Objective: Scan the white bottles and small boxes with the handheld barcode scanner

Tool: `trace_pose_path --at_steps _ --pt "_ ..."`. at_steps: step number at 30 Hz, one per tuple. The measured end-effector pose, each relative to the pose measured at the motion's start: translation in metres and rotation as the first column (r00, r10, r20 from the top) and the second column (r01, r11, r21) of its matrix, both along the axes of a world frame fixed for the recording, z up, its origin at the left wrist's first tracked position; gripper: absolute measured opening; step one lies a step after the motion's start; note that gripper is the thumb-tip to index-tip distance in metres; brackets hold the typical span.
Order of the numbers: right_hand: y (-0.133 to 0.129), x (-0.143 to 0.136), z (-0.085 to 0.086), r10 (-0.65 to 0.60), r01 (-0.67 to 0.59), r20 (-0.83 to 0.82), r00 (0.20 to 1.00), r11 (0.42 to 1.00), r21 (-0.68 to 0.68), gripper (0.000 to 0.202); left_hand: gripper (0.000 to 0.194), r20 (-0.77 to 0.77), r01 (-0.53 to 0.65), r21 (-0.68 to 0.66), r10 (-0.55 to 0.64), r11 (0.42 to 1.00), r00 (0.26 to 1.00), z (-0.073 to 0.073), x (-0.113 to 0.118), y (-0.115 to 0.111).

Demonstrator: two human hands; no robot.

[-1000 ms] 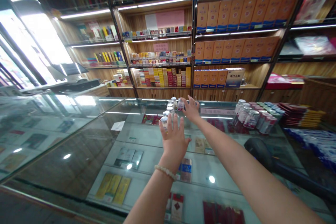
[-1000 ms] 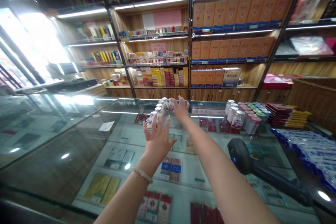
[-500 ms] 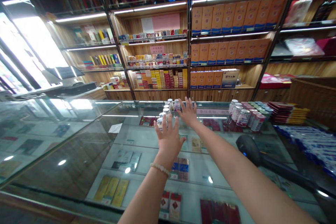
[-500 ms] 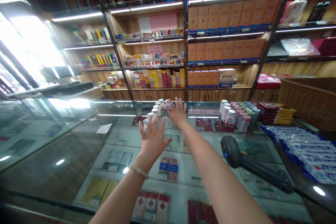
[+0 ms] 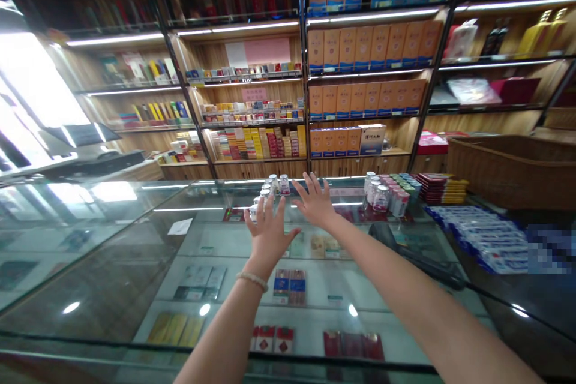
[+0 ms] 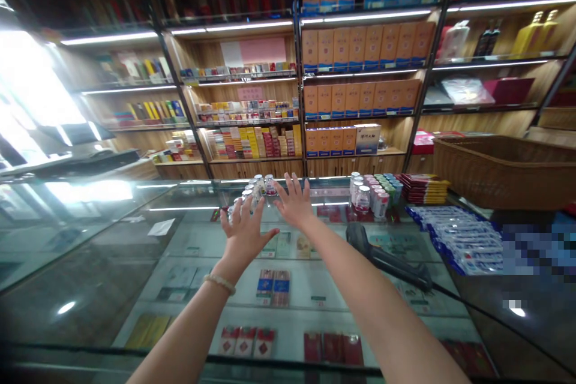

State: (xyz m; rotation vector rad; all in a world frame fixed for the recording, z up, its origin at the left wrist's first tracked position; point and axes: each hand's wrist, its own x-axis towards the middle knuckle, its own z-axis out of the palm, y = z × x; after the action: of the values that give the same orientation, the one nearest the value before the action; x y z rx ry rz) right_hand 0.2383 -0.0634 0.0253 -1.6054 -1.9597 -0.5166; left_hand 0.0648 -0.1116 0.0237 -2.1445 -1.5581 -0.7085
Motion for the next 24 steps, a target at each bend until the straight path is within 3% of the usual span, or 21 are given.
trace_pose_path --at_steps 6,12,18,24 --pt "-0.045 0.023 0.027 0.011 -0.017 0.074 0.997 0.997 0.076 0.059 0.082 0.029 0.100 0.075 -0.103 0.992 0.994 -0.001 0.007 -0.003" --pt "-0.094 0.061 0.041 -0.056 0.043 0.093 0.994 0.989 0.142 0.054 0.079 0.008 0.173 0.159 -0.177 0.972 0.984 0.001 0.013 -0.007" --pt "-0.127 0.109 0.046 -0.167 0.155 0.088 0.982 0.979 0.131 0.051 0.074 -0.004 0.238 0.178 -0.241 0.955 0.970 0.002 0.016 -0.009" --pt "-0.139 0.158 0.040 -0.271 0.259 0.057 0.961 0.952 0.164 0.048 0.065 0.019 0.272 0.167 -0.279 0.948 0.960 0.004 0.017 -0.007"
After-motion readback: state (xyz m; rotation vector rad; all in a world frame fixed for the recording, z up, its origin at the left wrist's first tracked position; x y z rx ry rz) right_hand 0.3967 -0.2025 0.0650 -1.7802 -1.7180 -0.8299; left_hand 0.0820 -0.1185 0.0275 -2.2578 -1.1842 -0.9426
